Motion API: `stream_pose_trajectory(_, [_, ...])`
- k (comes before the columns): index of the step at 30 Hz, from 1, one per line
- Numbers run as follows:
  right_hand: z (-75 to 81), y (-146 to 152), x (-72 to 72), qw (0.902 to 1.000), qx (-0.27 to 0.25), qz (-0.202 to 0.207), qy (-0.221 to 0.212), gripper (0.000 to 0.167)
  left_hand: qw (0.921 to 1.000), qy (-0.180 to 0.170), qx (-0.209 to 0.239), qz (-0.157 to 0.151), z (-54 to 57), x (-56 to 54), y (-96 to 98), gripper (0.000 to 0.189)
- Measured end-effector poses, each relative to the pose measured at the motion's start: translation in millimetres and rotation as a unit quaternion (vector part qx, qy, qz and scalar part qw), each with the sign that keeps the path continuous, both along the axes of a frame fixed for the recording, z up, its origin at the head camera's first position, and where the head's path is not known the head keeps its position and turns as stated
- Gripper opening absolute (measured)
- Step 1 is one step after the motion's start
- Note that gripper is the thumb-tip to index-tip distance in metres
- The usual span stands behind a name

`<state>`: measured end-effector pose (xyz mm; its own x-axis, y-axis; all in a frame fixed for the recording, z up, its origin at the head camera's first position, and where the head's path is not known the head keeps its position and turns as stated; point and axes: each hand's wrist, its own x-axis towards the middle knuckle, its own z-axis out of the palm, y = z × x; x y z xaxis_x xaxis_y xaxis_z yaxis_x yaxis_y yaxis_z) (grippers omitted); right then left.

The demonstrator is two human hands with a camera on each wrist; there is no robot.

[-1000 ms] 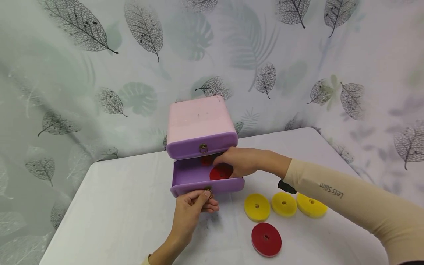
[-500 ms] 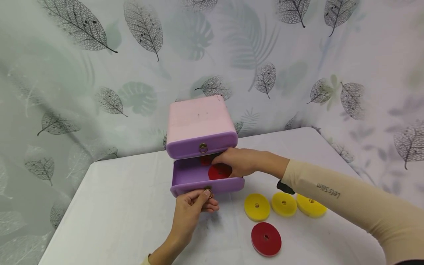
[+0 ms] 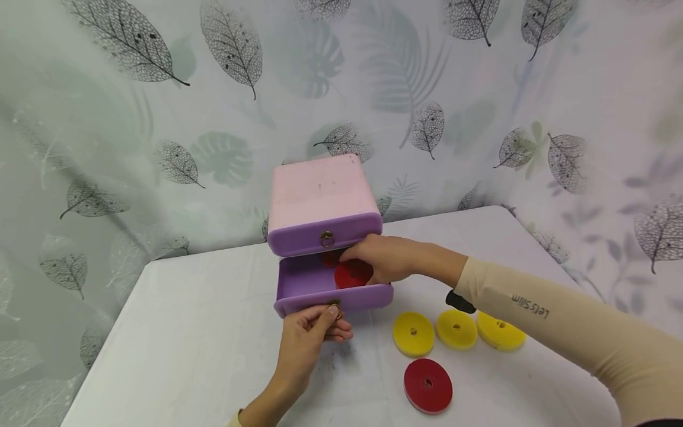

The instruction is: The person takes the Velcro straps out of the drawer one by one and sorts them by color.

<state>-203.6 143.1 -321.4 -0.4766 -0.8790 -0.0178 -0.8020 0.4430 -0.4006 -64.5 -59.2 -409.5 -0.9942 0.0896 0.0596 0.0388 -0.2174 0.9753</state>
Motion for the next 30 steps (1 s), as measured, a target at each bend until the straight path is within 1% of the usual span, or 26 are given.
stream_pose_trajectory(5, [1.8, 0.9, 0.5, 0.9998, 0.0, -0.003, -0.02, 0.062, 1.0, -0.003, 0.0, 0.0, -1.5, 0.9, -0.1, 0.025])
stream_pose_trajectory(10, [3.2, 2.7, 1.5, 0.9997, -0.002, -0.002, -0.022, 0.06, 1.0, -0.007, 0.001, -0.002, -2.2, 1.2, 0.2, 0.026])
stream_pose_trajectory(19, [12.2, 2.8, 3.1, 0.9999, 0.009, -0.003, -0.009, 0.059, 1.0, -0.006, 0.0, 0.0, -1.9, 1.5, 1.0, 0.024])
stream_pose_trajectory(24, [16.0, 4.0, 7.0, 0.9999, 0.008, -0.009, -0.004, 0.059, 1.0, -0.004, -0.003, 0.001, -1.1, 2.4, 0.6, 0.024])
stream_pose_trajectory(30, [19.3, 5.6, 12.9, 0.9996, 0.018, -0.02, 0.003, 0.059, 1.0, -0.008, -0.003, -0.001, -2.1, 4.9, 0.6, 0.024])
